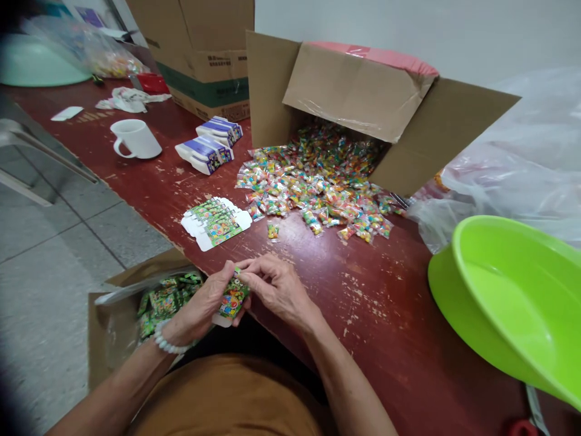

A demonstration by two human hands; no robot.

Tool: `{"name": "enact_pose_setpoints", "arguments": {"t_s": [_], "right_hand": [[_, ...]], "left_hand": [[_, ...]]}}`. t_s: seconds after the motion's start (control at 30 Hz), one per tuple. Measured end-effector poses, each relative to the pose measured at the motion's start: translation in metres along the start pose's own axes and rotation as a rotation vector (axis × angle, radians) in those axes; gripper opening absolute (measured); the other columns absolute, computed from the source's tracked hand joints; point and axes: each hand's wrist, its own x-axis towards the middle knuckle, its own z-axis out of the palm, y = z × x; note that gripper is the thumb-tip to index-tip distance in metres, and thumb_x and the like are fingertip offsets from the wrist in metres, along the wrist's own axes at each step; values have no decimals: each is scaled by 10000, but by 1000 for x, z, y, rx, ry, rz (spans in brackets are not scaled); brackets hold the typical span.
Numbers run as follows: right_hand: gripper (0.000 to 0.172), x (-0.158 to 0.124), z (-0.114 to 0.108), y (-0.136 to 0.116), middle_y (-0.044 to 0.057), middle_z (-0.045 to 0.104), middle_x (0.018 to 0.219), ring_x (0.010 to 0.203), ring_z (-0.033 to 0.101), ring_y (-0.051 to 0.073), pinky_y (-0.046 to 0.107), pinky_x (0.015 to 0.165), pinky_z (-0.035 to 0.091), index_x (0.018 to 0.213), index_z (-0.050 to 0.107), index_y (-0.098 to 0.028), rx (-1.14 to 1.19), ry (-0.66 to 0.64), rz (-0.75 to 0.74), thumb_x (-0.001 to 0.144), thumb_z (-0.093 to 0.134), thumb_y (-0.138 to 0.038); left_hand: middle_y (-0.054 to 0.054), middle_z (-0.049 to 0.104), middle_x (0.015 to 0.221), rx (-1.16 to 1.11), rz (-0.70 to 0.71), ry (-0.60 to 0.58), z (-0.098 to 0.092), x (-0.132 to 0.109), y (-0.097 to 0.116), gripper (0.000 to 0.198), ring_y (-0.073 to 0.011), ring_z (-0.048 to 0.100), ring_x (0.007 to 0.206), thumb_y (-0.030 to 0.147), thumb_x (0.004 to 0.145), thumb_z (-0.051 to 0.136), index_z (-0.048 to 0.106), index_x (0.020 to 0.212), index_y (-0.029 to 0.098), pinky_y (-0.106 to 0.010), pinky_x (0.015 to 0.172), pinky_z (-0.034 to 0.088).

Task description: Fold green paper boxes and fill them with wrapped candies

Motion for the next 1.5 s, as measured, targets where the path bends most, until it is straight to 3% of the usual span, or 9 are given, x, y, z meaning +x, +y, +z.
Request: {"name": "enact_pose_setpoints", "arguments": {"t_s": [0.17, 0.33, 0.5, 0.7, 0.87, 1.03, 1.2, 1.33, 1.5], "right_hand": [[182, 7, -5, 11, 61, 688, 1081, 990, 631, 206, 360, 896, 503, 1068, 725, -271, -263, 22, -145, 935, 610, -319], [250, 60, -32, 38, 82, 679, 1024, 888, 631, 219, 348, 844, 494, 1064, 723, -203, -543, 343, 42, 928, 553, -325], [424, 99, -43, 51, 168, 643, 1207, 1145, 568, 315, 412, 984, 424, 1199, 664, -148, -759, 306, 194, 776, 671, -169], [236, 85, -37, 49, 30, 692, 824, 759, 636, 209, 323, 711, 495, 994, 664, -180, -580, 284, 243, 779, 653, -278], [368, 42, -4, 34, -8, 650, 743, 596, 580, 142, 255, 531, 457, 893, 610, -197, 139, 353, 244, 698, 789, -453], [295, 23, 17, 24, -23, 637, 746, 646, 570, 131, 260, 614, 467, 877, 639, -204, 172, 505, 152, 717, 807, -387], [231, 26, 15, 17, -22, 633, 723, 633, 550, 134, 264, 609, 457, 843, 650, -203, 48, 528, 97, 749, 783, -366], [139, 22, 11, 10, -20, 636, 701, 599, 541, 137, 266, 587, 438, 843, 671, -207, -168, 456, 26, 794, 744, -315], [106, 13, -3, -1, 25, 690, 789, 726, 600, 178, 312, 724, 454, 874, 721, -228, -510, 215, -138, 914, 635, -277]], "left_hand": [[-28, 683, 880, -132, 55, 98, 6, 7, 5, 532, -126, 627, 565, 596, 863, 628, 583, 1251, 236, -211, 454, 502], [-33, 684, 943, -139, 82, 77, -5, 14, 17, 429, -139, 646, 702, 427, 810, 753, 588, 1139, 207, -235, 599, 544], [-6, 657, 906, 27, 173, 196, -31, 12, 26, 479, -139, 625, 758, 296, 664, 868, 602, 1045, 177, -251, 691, 545], [-17, 698, 918, 108, 148, 231, -52, 6, 32, 503, -145, 658, 755, 298, 647, 865, 657, 1082, 154, -255, 707, 549], [4, 697, 799, -39, 159, 368, -58, 4, 30, 478, -147, 673, 586, 304, 612, 894, 574, 943, 175, -242, 496, 565], [-15, 716, 829, -226, 7, 213, -52, -4, 25, 528, -203, 733, 649, 203, 597, 901, 470, 903, 194, -318, 605, 621], [-47, 687, 990, -212, -24, -17, -35, -12, 14, 533, -192, 717, 782, 140, 611, 875, 553, 1035, 165, -342, 722, 624], [-34, 645, 919, -150, 6, -151, -21, -9, 10, 460, -129, 647, 721, 150, 650, 821, 598, 1052, 128, -288, 718, 601], [-22, 636, 983, -71, 30, -142, -11, -5, 15, 527, -143, 620, 762, 78, 618, 706, 565, 1116, 178, -308, 703, 597]]}}
